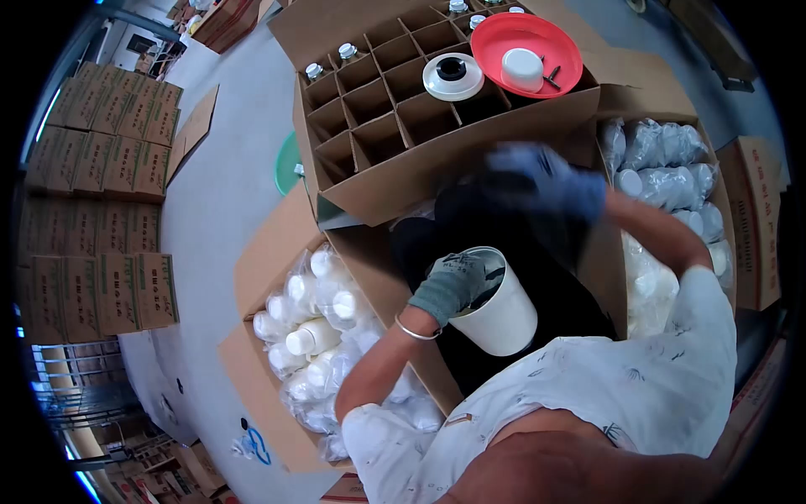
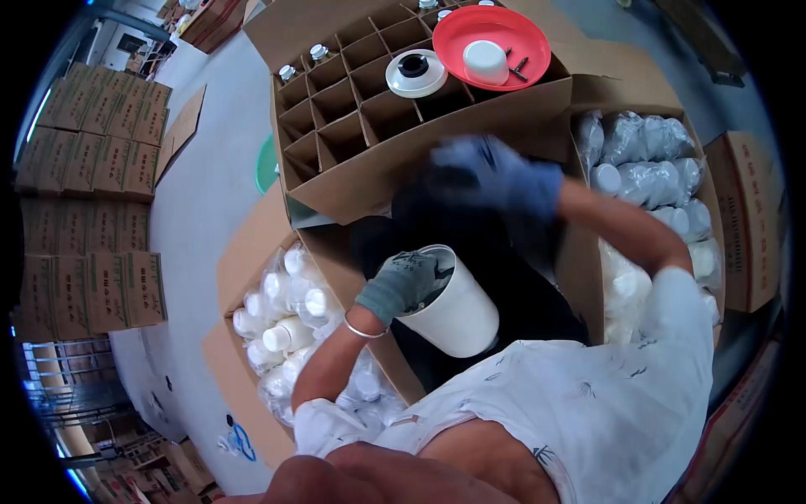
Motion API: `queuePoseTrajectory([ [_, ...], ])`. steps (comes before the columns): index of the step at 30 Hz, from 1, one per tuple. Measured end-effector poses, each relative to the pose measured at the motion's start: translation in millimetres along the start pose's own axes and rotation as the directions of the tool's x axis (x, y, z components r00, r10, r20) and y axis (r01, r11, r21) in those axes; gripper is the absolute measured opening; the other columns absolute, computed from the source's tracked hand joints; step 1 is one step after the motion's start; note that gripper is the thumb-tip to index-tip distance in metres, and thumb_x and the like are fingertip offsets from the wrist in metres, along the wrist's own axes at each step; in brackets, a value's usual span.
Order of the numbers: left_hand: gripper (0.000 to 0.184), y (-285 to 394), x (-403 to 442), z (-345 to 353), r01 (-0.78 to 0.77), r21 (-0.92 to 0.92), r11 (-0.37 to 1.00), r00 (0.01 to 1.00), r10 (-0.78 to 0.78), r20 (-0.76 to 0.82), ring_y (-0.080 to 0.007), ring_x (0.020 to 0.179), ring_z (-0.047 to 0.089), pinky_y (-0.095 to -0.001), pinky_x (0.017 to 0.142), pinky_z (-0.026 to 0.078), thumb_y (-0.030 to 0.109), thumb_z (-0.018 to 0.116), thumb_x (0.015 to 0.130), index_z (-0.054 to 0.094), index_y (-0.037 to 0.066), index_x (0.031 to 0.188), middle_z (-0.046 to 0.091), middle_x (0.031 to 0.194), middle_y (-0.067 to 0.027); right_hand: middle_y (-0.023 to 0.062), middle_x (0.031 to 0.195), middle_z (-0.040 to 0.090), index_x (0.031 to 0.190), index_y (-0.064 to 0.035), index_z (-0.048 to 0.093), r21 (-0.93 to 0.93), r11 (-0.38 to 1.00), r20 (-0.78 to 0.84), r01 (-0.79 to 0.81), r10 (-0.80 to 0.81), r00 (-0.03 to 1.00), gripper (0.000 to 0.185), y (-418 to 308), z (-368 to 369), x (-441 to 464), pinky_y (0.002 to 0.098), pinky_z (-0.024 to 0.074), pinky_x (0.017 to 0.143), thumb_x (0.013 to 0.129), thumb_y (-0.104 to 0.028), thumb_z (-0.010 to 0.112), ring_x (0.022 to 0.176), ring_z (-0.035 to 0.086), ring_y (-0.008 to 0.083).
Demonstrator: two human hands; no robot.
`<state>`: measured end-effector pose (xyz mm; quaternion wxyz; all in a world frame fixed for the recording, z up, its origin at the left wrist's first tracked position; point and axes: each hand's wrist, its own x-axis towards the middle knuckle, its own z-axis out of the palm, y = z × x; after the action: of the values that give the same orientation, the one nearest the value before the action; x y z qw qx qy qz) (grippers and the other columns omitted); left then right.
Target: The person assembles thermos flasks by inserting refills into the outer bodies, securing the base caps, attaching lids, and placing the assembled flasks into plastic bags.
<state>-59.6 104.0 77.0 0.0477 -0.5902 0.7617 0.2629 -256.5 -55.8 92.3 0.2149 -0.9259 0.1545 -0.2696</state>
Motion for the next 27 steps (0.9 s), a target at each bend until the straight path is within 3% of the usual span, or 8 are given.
queuePoseTrajectory([
  [2, 0.035, -7, -2, 9, -0.069, -0.063, 0.996, 0.994, 0.063, -0.093, -0.0349, 0.072, 0.067, -0.0443, 0.067, 0.053, 0.041, 0.059, 0.087, 0.069, 0.009, 0.095, 0.068, 0.081, -0.0194, 0.0171, 0.132, 0.051, 0.129, -0.0132, 0.054, -0.783, 0.528, 0.065, 0.329, -0.456, 0.888, 0.052, 73, 8, 54, 0.0452, 0.0415, 0.101, 0.08, -0.023, 0.07, 0.123, 0.049, 0.0376],
  [3, 0.035, -4, -6, 5, -0.031, -0.111, 0.993, 0.997, 0.022, -0.075, -0.0347, 0.073, 0.067, -0.0445, 0.068, 0.053, 0.041, 0.06, 0.087, 0.069, 0.009, 0.097, 0.068, 0.082, -0.0193, 0.0214, 0.124, 0.053, 0.122, -0.0153, 0.06, -0.299, 0.951, -0.137, 0.08, -0.126, 0.983, 0.044, 88, 9, 101, 0.0511, 0.0448, 0.093, 0.08, -0.026, 0.065, 0.117, 0.05, 0.0422],
  [8, 0.041, -11, -12, 3, 0.017, -0.056, 0.998, 0.991, -0.024, -0.135, -0.0327, 0.084, 0.067, -0.0408, 0.075, 0.054, 0.037, 0.067, 0.084, 0.066, 0.01, 0.114, 0.068, 0.094, -0.0193, 0.0195, 0.136, 0.052, 0.132, -0.017, 0.054, -0.591, 0.806, 0.43, -0.041, 0.357, 0.829, 0.041, 177, 12, 197, 0.0527, 0.0446, 0.097, 0.093, -0.027, 0.048, 0.112, 0.057, 0.0458],
  [13, 0.053, -33, -12, -26, -0.065, -0.215, 0.974, 0.586, -0.137, -0.799, -0.0268, 0.098, 0.067, -0.0356, 0.083, 0.054, 0.033, 0.071, 0.086, 0.055, 0.008, 0.13, 0.064, 0.119, -0.014, 0.0194, 0.12, 0.052, 0.127, -0.0152, 0.056, -0.506, 0.854, 0.132, 0.118, -0.059, 0.989, 0.045, 132, 7, 184, 0.0459, 0.0486, 0.089, 0.083, -0.024, 0.062, 0.105, 0.059, 0.0387],
  [18, 0.064, -30, 9, -65, -0.664, -0.7, -0.264, 0.741, -0.357, -0.569, -0.0282, 0.13, 0.045, -0.0424, 0.099, 0.046, 0.038, 0.046, 0.102, 0.019, 0.01, 0.152, 0.04, 0.146, -0.012, 0.0197, 0.125, 0.048, 0.133, -0.0113, 0.048, 0.024, 0.928, -0.242, 0.371, -0.355, 0.903, 0.06, -6, 6, 116, 0.0452, 0.0476, 0.092, 0.078, -0.016, 0.069, 0.107, 0.055, 0.0399],
  [20, 0.067, -23, 16, -51, -0.651, -0.749, -0.123, 0.687, -0.515, -0.513, -0.0273, 0.13, 0.045, -0.0389, 0.102, 0.044, 0.021, 0.062, 0.092, 0.028, 0.005, 0.148, 0.042, 0.145, -0.0141, 0.0189, 0.128, 0.05, 0.136, -0.0071, 0.045, 0.428, 0.888, -0.254, 0.165, -0.057, 0.966, 0.06, -25, 24, 96, 0.0411, 0.0501, 0.09, 0.082, -0.019, 0.07, 0.108, 0.059, 0.0288],
  [23, 0.069, -2, 10, -63, -0.348, -0.189, 0.918, 0.347, -0.061, -0.936, -0.0414, 0.132, 0.041, -0.0412, 0.107, 0.033, 0.009, 0.076, 0.071, 0.051, 0.0, 0.135, 0.049, 0.14, -0.0197, 0.0076, 0.125, 0.057, 0.136, -0.0043, 0.044, 0.883, 0.413, -0.272, 0.222, 0.067, 0.96, 0.063, -33, 47, 76, 0.0334, 0.0483, 0.098, 0.08, -0.005, 0.073, 0.112, 0.058, 0.0176],
  [27, 0.055, 0, -20, -53, -0.497, -0.252, 0.83, 0.429, -0.017, -0.903, -0.0415, 0.131, 0.043, -0.044, 0.11, 0.032, 0.018, 0.073, 0.077, 0.058, -0.002, 0.126, 0.054, 0.135, -0.0193, 0.008, 0.115, 0.063, 0.127, -0.0012, 0.053, 0.989, 0.088, 0.125, -0.122, -0.026, 0.992, 0.042, -32, 32, 53, 0.0311, 0.0502, 0.093, 0.086, 0.001, 0.063, 0.103, 0.06, 0.0152],
])
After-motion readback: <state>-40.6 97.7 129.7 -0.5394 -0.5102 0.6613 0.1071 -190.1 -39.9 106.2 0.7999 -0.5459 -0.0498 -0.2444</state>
